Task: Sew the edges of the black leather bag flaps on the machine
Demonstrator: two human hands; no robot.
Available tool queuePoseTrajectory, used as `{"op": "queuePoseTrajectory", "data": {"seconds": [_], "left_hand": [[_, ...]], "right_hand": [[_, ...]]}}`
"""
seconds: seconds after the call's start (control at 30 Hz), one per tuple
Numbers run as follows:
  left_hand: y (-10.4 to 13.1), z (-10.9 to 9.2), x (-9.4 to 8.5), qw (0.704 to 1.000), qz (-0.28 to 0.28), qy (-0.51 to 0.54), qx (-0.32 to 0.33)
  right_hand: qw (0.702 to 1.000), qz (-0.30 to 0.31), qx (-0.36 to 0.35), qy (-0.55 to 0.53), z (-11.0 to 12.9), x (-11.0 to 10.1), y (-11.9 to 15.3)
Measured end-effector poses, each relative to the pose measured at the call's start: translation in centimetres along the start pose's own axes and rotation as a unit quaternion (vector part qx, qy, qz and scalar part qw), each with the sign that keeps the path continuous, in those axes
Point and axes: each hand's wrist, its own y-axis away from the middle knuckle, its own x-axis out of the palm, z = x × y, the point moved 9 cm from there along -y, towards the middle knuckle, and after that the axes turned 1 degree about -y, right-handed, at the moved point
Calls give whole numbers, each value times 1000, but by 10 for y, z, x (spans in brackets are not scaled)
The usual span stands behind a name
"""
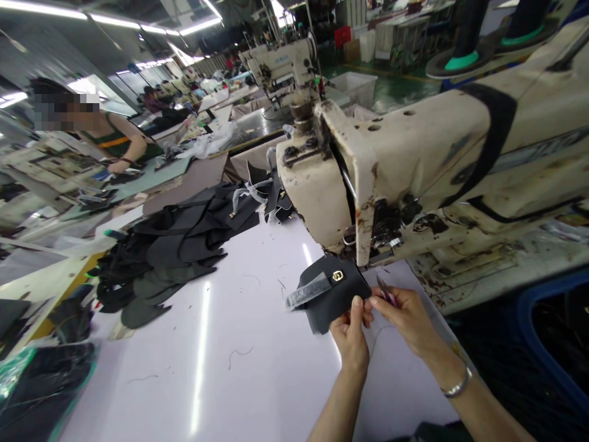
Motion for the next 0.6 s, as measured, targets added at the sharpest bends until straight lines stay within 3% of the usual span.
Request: {"op": "queuePoseTrajectory", "data": {"seconds": [0.4, 0.6], "left_hand": [[2, -2, 4, 998, 13, 54, -25], [0, 1, 8, 997, 6, 63, -35]], "right_hand": [[998, 35, 5, -42, 2, 10, 1], [999, 14, -39, 32, 6, 9, -6]]}}
